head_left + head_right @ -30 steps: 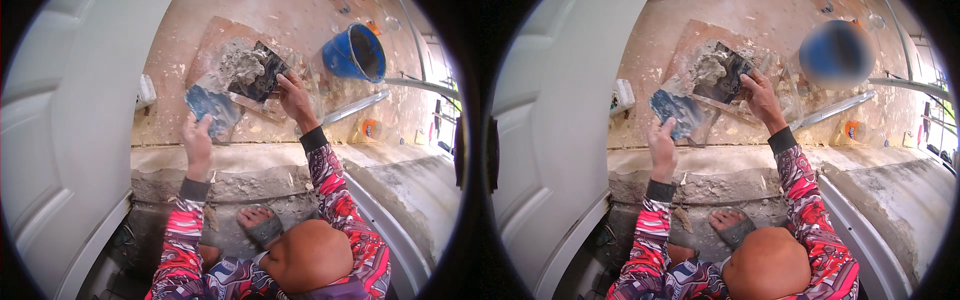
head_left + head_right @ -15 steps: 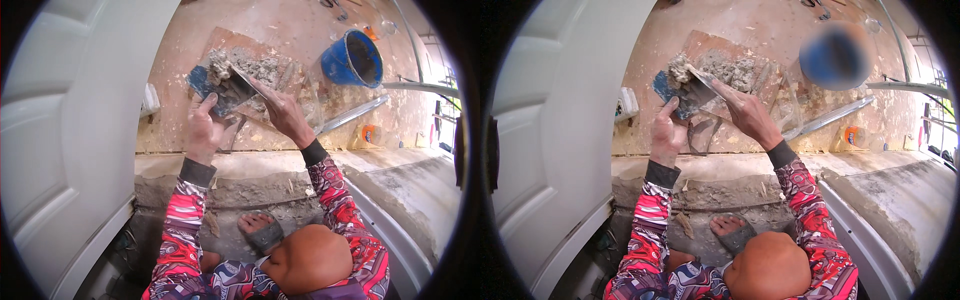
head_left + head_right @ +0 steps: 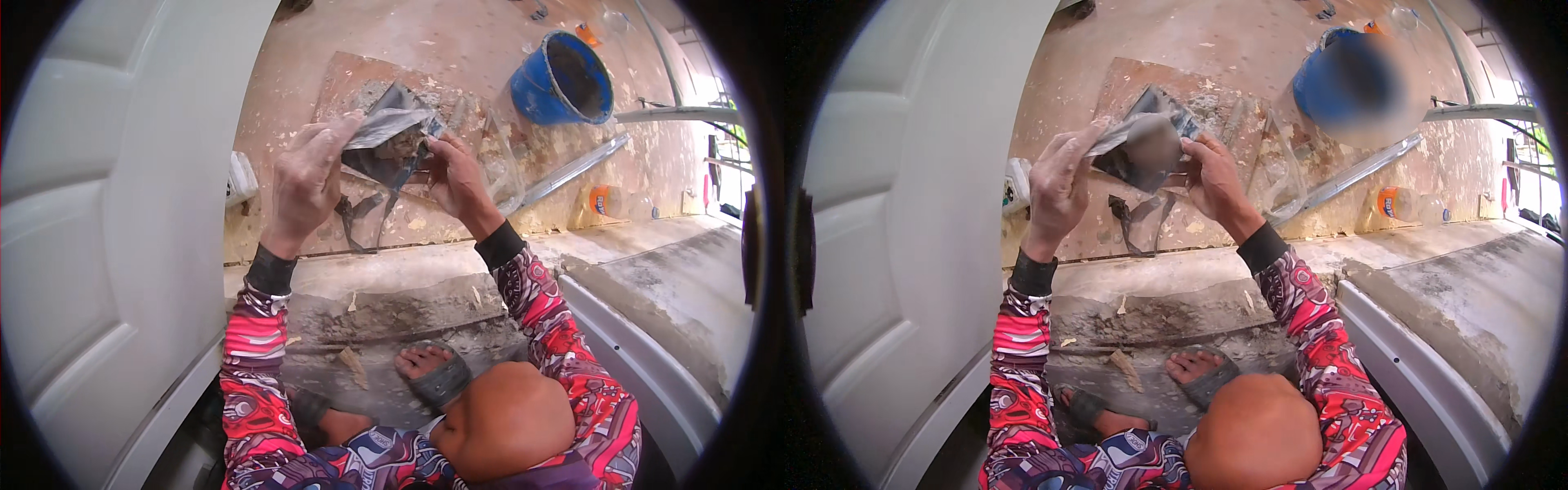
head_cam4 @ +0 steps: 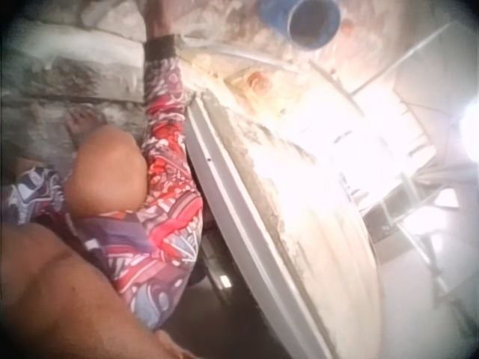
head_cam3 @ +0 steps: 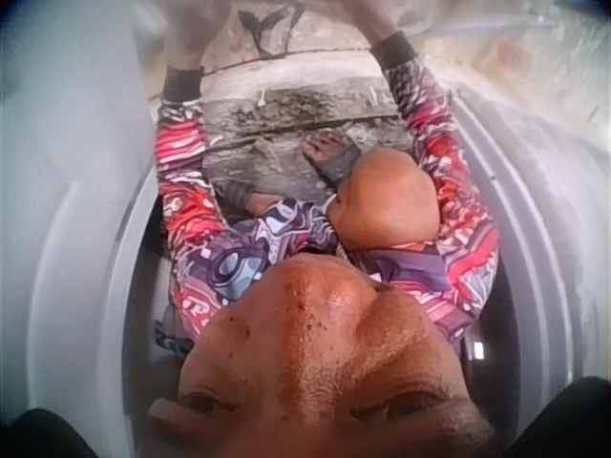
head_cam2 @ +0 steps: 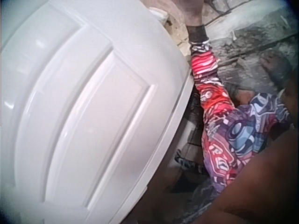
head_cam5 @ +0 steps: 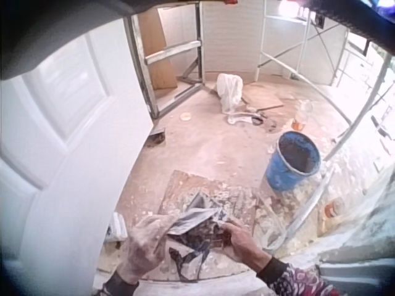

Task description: The person mixes mortar using two metal scrapers and applies it onto the wall around the doorframe.

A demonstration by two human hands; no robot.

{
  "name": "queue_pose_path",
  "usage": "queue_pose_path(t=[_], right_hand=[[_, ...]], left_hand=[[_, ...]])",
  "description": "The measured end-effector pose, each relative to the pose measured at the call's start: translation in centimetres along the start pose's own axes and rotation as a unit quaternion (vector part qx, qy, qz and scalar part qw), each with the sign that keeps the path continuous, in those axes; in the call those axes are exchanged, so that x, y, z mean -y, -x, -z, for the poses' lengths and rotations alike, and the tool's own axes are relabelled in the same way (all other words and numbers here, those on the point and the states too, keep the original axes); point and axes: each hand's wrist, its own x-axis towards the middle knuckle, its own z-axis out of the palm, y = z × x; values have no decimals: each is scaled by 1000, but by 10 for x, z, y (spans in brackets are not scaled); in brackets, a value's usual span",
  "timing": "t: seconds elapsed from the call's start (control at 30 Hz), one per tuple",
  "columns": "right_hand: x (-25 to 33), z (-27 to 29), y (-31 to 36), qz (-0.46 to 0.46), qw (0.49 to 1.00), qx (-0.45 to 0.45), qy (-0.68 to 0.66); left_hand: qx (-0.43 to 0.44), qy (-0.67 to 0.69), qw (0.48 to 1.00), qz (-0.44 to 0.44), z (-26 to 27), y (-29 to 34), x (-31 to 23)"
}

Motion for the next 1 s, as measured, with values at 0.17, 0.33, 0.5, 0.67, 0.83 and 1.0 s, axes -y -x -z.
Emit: queue_pose_path(t=[0.17,0.33,0.5,0.67,0.83,1.0], right_hand=[[8,5,9,7,1000,10,-11],[23,9,15,61,997,35,-10],[25,7,19,78,995,54,-23],[34,26,19,86,995,45,38],[19,25,15,44,993,19,105],[15,32,11,22,987,42,154]], left_hand=[[55,-12,998,8,-2,4,-4],[56,13,998,28,-17,14,-13],[99,-12,985,138,-29,53,8],[193,-5,869,456,-31,60,4],[-139,447,764,444,-29,60,-1],[16,241,878,414,-22,47,-28]])
